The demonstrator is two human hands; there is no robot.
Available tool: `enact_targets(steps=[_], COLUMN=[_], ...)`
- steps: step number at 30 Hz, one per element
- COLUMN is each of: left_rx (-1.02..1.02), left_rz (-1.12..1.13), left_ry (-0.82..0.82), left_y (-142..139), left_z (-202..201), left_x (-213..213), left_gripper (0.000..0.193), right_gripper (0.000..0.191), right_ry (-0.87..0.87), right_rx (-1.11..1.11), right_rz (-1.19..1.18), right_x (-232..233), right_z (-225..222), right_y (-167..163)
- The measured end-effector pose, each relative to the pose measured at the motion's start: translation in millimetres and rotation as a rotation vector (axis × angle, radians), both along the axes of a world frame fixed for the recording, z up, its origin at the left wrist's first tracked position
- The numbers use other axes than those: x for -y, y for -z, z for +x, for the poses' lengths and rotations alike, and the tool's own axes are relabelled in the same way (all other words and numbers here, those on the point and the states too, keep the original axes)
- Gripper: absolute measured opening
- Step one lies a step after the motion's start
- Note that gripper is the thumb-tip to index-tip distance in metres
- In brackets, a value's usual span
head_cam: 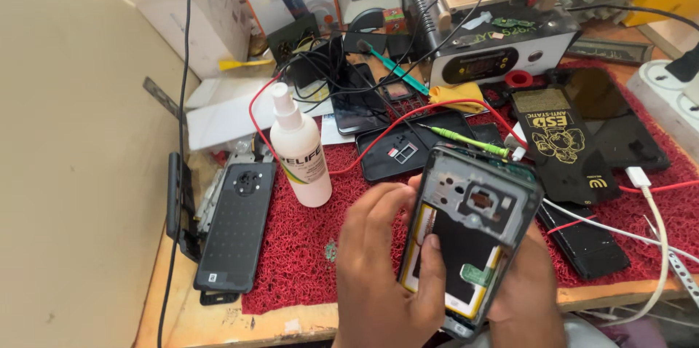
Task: The person disassembles a smartphone by prying open the back cover and removing internal components. They use a prying tool to separate the casing, then detach the battery and other parts, placing them on the workbench.
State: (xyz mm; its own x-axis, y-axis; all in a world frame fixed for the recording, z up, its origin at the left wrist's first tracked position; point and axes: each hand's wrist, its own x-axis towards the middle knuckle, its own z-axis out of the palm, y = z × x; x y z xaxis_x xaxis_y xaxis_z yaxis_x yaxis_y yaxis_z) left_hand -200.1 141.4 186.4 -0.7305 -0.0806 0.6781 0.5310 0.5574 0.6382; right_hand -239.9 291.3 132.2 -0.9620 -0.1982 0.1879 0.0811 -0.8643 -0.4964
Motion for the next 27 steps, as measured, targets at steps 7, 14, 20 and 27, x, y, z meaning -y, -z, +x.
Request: enact_targets(steps=[7,14,20,27], left_rx=[0.215,0.278,0.257,0.265], left_rz=[0.002,0.040,0.105,0.316], left_ry=[0.053,0.228,0.431,0.188], left_y=[-17.5,-16.2,-8.5,-4.2], left_z=[0.8,2.3,-0.8,-20.1], left_x=[15.5,41.9,64.0,39.4], left_gripper=[0.052,0.063,0.070,0.034], right_gripper=[0.048,0.055,0.046,0.038], right_ry=[-0.014,-0.030,-0.050,-0.088], right_rx=[0.411,0.230,0.231,0.244], right_rz=[-0.011,0.104,0.175,0.218], right_x=[-14.5,-8.4,7.2,19.8], right_z=[-7.2,-8.1,-2.4,5.5], right_y=[33.5,42.3,15.4,-16.0])
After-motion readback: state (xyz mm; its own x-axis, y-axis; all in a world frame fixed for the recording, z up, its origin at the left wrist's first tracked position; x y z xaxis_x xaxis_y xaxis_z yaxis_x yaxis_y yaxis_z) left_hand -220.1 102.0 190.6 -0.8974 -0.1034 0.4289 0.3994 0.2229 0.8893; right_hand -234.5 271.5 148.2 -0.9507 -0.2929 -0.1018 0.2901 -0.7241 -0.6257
